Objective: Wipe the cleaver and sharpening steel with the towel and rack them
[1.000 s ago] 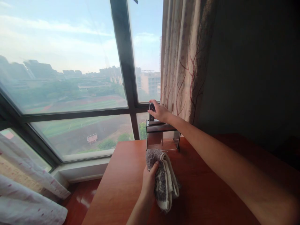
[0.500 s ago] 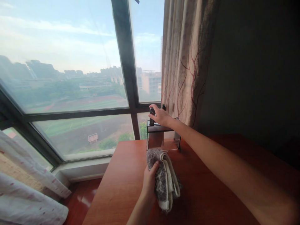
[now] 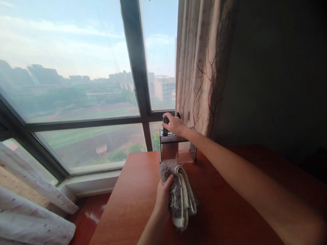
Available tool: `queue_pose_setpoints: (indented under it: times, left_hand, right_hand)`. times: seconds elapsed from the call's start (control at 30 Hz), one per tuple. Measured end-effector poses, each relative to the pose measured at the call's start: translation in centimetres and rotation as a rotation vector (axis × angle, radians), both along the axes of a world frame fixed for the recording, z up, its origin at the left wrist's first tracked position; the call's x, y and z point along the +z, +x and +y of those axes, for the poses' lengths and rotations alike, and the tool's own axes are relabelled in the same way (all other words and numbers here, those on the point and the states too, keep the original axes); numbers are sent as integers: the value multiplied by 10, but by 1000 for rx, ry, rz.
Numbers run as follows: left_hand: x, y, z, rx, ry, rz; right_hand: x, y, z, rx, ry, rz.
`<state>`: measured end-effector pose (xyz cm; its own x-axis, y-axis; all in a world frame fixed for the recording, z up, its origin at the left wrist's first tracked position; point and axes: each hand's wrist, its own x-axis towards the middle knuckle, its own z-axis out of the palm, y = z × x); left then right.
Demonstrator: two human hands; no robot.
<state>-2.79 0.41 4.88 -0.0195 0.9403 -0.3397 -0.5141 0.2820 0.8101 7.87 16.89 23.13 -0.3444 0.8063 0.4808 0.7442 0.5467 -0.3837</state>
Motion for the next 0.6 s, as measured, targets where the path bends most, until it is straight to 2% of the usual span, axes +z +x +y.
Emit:
queue_pose_setpoints:
  times: [0.17, 0.27, 0.33, 0.43, 0.6]
  left_hand:
    - [-5, 1, 3, 27, -30, -23]
    - [-7, 1, 4, 20, -34, -48]
    - [-8, 1, 3, 6, -33, -56]
    - [-7, 1, 2, -8, -27, -63]
    - [-6, 2, 0, -13, -18, -72]
  right_hand:
    - [20, 11, -2, -3, 33, 15]
    - [35, 22, -3, -140, 139, 0]
    - [40, 28, -2, -243, 151, -43]
    - [36, 34, 0, -286, 98, -98]
    - [17, 36, 4, -252, 28, -158]
